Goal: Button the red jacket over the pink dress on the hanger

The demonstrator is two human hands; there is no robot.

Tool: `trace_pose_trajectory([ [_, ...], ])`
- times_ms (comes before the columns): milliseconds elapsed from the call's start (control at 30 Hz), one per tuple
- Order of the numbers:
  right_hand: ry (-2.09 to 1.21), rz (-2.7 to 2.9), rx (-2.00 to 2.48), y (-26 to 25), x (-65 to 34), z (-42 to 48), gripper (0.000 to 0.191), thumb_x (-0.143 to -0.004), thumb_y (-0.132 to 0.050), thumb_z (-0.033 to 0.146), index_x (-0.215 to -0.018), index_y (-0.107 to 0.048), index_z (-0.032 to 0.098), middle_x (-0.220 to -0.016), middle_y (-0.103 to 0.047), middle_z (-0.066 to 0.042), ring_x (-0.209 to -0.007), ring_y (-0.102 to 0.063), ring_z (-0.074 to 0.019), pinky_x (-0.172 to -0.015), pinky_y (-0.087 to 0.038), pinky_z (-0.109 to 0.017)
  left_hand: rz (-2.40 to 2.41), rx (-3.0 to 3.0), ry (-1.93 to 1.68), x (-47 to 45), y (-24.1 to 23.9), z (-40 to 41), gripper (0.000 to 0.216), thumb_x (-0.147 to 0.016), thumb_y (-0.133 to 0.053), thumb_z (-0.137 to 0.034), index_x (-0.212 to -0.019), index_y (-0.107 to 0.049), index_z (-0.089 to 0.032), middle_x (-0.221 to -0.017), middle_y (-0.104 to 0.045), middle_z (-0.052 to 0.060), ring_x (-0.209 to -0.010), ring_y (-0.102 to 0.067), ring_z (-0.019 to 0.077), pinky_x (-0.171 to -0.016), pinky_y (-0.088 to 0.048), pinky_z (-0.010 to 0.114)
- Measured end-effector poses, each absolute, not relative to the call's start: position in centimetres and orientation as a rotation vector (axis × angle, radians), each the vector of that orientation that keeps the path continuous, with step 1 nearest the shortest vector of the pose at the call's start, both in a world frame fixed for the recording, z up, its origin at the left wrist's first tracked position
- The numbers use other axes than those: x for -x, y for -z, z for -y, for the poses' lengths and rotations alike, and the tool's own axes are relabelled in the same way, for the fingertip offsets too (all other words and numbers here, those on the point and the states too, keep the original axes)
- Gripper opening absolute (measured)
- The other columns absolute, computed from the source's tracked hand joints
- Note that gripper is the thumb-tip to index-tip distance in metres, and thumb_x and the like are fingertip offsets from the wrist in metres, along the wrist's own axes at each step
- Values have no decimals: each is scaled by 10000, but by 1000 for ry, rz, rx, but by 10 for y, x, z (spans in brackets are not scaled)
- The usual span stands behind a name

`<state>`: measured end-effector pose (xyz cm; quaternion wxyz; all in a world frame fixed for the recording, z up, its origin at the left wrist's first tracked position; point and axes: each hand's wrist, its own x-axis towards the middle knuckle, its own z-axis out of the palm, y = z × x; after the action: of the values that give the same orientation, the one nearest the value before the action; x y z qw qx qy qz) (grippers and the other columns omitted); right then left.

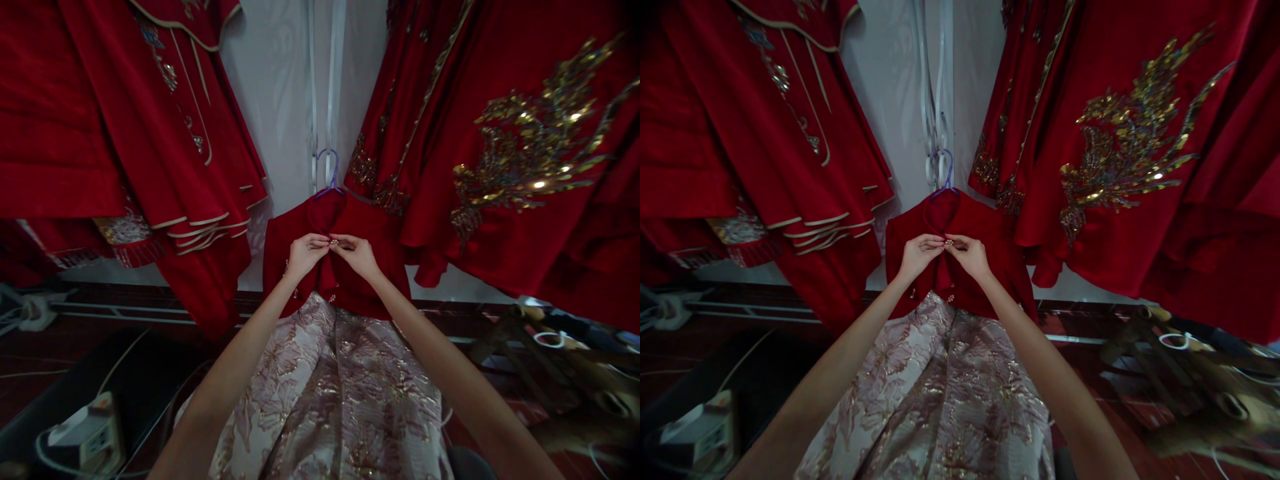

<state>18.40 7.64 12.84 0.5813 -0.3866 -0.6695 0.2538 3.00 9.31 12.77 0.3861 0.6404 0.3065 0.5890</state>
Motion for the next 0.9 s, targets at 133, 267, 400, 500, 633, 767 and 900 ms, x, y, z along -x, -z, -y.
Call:
trace_pose_trajectory([
  [133,-593,1564,902,-130,-183,-81,308,-705,-670,285,-989,-676,166,-939,-706,-63,-792,-668,-174,-784,-541,-329,-733,-1686,-1433,-26,-134,-100,222,-620,-717,-202,-825,-664,-135,-817,-701,69,-735,-660,143,-763,-525,290],
  [267,-558,1554,931,-131,-180,-86,283,-703,-644,256,-969,-672,164,-922,-701,-55,-759,-657,-150,-760,-534,-299,-696,-1736,-1398,-24,-137,-107,236,-627,-709,-202,-848,-674,-129,-820,-702,70,-742,-659,142,-762,-520,274],
  [400,-542,1541,939,-130,-178,-90,283,-687,-641,253,-953,-664,158,-868,-694,-44,-729,-640,-129,-730,-523,-261,-701,-1791,-1384,-24,-137,-114,231,-625,-701,-183,-845,-674,-118,-832,-705,73,-734,-658,138,-750,-524,268],
  [500,-534,1534,928,-129,-177,-91,292,-680,-643,257,-954,-660,158,-839,-686,-36,-707,-628,-121,-711,-514,-245,-704,-1818,-1372,-24,-135,-118,219,-632,-690,-173,-844,-675,-119,-833,-706,74,-734,-659,139,-741,-527,267],
  [633,-524,1514,915,-127,-176,-93,296,-684,-636,263,-961,-655,159,-845,-683,-39,-698,-620,-122,-704,-508,-246,-670,-1799,-1378,-25,-133,-121,196,-644,-682,-176,-832,-672,-120,-834,-706,74,-744,-660,140,-757,-526,272],
  [767,-499,1490,940,-125,-174,-96,284,-672,-629,242,-944,-653,162,-857,-687,-41,-693,-618,-125,-705,-507,-252,-667,-1797,-1412,-28,-129,-120,180,-650,-671,-160,-824,-666,-119,-840,-701,73,-751,-657,137,-770,-527,279],
  [900,-470,1483,986,-125,-173,-97,277,-666,-629,246,-931,-655,168,-842,-687,-33,-690,-619,-131,-694,-507,-256,-683,-1810,-1510,-35,-124,-112,176,-676,-630,-132,-852,-640,-135,-841,-681,57,-765,-649,132,-754,-530,274],
])
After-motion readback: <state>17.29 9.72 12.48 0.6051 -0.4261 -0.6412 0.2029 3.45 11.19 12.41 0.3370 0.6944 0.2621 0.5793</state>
